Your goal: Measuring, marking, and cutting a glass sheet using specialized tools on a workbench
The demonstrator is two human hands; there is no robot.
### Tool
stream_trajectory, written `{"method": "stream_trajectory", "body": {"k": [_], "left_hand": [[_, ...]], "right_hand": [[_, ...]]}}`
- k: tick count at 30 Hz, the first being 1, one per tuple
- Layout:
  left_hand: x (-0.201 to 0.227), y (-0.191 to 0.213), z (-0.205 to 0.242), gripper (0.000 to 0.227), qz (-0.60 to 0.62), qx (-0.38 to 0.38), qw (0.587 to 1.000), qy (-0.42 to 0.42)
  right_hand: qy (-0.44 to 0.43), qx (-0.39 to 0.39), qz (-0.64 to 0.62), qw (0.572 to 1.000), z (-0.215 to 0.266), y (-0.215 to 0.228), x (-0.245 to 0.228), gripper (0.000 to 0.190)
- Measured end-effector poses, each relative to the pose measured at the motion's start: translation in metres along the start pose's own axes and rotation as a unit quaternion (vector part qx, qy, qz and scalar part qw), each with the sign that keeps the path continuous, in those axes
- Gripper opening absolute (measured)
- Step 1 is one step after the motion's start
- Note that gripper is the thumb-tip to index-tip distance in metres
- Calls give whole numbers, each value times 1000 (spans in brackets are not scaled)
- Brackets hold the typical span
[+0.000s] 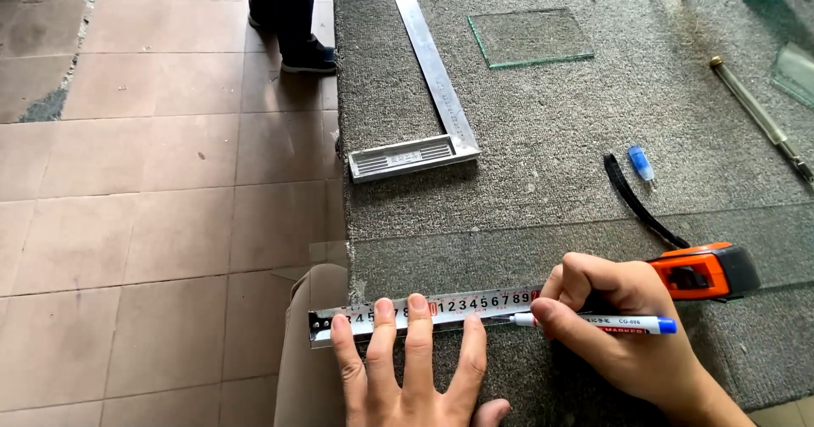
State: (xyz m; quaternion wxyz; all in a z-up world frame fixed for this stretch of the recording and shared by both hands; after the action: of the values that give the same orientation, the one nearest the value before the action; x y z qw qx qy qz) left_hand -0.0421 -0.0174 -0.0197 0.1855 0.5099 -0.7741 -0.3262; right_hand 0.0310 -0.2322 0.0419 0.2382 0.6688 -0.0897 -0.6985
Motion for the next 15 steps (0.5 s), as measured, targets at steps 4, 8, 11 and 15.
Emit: {"method": "stream_trajectory", "body": {"k": [4,8,11,15], "left_hand": [[1,1,1,73,12,-8,1000,5],[1,2,1,72,11,-7,1000,7],[0,2,0,71,14,-7,1000,4],[0,3,0,71,13,-4,1000,5]], "right_hand": [[6,-1,18,1000,-1,0,-6,39],[11,3,26,1000,-1,-1,-6,38],[12,5,25,1000,-1,-1,-6,38],[16,2,27,999,-1,-2,-7,38]]}}
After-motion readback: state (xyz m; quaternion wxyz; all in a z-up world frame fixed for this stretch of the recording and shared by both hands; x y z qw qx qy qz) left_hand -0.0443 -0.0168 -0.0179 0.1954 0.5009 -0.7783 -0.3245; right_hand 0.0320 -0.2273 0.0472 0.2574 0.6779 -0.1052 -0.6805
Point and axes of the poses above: each hand's wrist, its own z-axis away from the middle knuckle, its own y-axis out of the back of the hand, x = y × z, the point moved 1 cm from there along -z, towards the middle knuckle, and after that the axes turned 13 degrees about -y, right-handed, at the moved point
